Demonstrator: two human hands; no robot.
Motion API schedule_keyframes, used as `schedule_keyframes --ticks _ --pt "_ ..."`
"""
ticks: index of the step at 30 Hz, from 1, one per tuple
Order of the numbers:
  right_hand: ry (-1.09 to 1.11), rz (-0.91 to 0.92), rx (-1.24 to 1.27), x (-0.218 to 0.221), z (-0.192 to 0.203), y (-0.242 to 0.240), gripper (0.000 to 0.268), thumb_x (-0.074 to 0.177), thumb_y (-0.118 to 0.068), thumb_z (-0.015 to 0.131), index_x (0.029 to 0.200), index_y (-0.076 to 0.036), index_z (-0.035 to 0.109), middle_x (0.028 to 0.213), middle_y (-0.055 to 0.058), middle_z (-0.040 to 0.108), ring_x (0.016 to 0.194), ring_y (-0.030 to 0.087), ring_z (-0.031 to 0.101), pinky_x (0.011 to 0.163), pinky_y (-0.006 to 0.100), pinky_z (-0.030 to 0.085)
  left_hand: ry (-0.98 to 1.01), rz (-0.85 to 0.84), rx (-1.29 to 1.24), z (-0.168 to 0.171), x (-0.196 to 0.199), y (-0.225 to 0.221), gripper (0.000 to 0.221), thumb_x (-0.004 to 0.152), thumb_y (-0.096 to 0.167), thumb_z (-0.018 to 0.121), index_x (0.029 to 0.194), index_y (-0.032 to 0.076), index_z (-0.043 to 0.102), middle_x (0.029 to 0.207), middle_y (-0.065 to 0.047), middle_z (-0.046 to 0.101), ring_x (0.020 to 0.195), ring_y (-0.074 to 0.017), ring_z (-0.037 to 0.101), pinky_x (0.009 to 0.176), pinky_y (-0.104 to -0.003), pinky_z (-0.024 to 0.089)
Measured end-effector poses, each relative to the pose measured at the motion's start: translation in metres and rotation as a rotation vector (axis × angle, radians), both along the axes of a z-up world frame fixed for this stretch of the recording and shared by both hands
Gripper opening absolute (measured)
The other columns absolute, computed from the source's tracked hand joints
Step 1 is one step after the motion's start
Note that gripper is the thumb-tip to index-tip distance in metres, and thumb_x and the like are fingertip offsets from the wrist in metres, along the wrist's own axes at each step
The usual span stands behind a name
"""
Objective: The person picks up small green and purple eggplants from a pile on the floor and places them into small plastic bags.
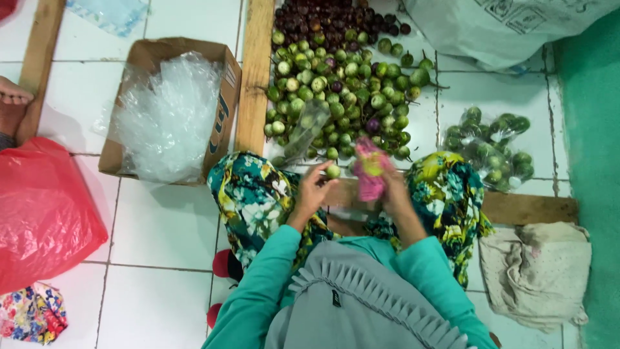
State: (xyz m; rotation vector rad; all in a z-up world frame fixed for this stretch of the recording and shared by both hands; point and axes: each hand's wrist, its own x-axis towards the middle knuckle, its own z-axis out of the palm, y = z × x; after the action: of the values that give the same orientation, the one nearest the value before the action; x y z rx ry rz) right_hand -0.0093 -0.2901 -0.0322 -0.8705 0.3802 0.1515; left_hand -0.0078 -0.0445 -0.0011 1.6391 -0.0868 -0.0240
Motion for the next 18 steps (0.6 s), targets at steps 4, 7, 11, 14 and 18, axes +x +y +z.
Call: schedule_keyframes --ticks 4,7,11,14,18 --pt "-0.132 0.284 -0.805 -0.013 0.011 0.062 0.032 0.095 -0.012 0.072 0.124 0.001 0.071 0.122 0.016 0.071 0.107 0.021 0.064 0.092 0.034 0.052 -0.463 0.013 0.355 -0.068 -0.014 -0.012 0.057 0.079 0.008 0.08 0.131 -0.002 0.059 0.119 -0.019 0.067 0.105 -0.0386 0.067 0.09 -0.044 0.055" --pt "-0.332 0.256 -0.835 -0.015 0.043 0.072 0.033 0.093 -0.011 0.07 0.125 -0.002 0.07 0.124 0.012 0.07 0.112 0.019 0.064 0.097 0.032 0.049 -0.304 -0.03 0.433 -0.082 -0.025 -0.007 0.028 0.087 0.013 0.079 0.113 0.008 0.069 0.107 -0.014 0.072 0.1 -0.0381 0.072 0.09 -0.043 0.057" --pt "-0.281 0.183 -0.818 -0.008 0.039 0.065 0.036 0.097 -0.01 0.066 0.132 -0.004 0.066 0.122 0.011 0.071 0.11 0.02 0.066 0.096 0.031 0.053 0.039 -0.016 0.161 -0.013 -0.027 -0.016 0.036 0.078 0.008 0.08 0.112 0.005 0.07 0.099 -0.012 0.075 0.091 -0.0292 0.074 0.079 -0.036 0.059" --pt "-0.265 0.085 -0.615 0.0 0.054 0.047 0.042 0.098 -0.009 0.065 0.139 -0.004 0.059 0.127 0.011 0.067 0.114 0.021 0.064 0.096 0.031 0.053 0.068 0.005 0.026 0.028 -0.024 -0.018 0.042 0.079 0.007 0.082 0.118 0.004 0.068 0.105 -0.01 0.07 0.091 -0.0236 0.072 0.079 -0.032 0.059" --pt "-0.094 0.108 -0.247 0.004 0.073 0.043 0.057 0.09 -0.007 0.066 0.144 -0.01 0.048 0.128 0.005 0.066 0.109 0.018 0.067 0.09 0.031 0.058 -0.194 0.046 0.209 0.024 -0.023 -0.02 0.052 0.076 0.006 0.082 0.126 0.004 0.068 0.124 -0.017 0.063 0.104 -0.0262 0.071 0.086 -0.035 0.062"
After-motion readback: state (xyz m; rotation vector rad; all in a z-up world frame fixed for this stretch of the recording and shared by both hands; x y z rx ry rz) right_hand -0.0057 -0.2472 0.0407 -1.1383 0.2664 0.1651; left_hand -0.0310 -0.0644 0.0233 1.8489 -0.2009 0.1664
